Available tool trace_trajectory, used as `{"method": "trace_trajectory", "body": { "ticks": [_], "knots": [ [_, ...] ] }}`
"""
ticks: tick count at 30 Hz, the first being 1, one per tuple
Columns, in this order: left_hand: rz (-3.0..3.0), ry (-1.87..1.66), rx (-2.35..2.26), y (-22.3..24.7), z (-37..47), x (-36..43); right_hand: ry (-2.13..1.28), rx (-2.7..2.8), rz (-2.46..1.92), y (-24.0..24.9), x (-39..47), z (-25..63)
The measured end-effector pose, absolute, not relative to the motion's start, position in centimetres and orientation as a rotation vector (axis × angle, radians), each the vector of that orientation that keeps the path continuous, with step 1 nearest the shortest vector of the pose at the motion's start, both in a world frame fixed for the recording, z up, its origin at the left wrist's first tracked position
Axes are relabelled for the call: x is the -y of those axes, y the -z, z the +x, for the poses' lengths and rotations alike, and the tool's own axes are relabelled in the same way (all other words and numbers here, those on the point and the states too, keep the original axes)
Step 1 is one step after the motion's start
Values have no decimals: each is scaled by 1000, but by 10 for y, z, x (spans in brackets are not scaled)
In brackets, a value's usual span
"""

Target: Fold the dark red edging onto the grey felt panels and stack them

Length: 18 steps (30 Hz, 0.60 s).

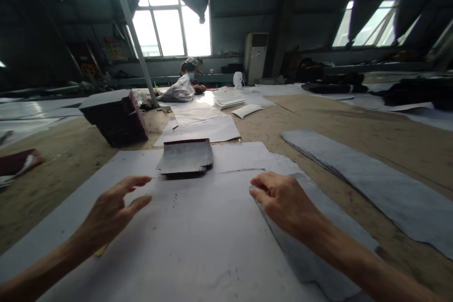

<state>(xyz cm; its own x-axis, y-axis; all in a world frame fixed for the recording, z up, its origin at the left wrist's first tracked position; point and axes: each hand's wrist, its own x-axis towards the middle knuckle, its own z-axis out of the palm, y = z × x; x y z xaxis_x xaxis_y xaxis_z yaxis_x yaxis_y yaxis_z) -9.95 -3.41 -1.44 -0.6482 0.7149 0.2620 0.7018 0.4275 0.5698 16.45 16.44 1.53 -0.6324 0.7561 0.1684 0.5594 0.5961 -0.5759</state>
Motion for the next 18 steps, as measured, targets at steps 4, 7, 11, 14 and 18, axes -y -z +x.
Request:
{"method": "trace_trajectory", "body": {
  "ticks": [4, 7, 11, 14, 18],
  "knots": [
    [1555, -957, -2685, 35, -92, 80, -241, 2431, -922, 6, -141, 232],
    [1678, -965, -2746, 47, -89, 88, -178, 2425, -970, 22, -130, 254],
    [1870, -939, -2723, 54, -63, 81, -225, 2394, -1039, 33, -131, 259],
    [2214, -954, -2547, 60, -45, 75, -266, 2417, -1076, 32, -135, 256],
    [2323, -990, -2429, 65, -40, 73, -239, 2456, -1086, 25, -135, 257]
  ]
}}
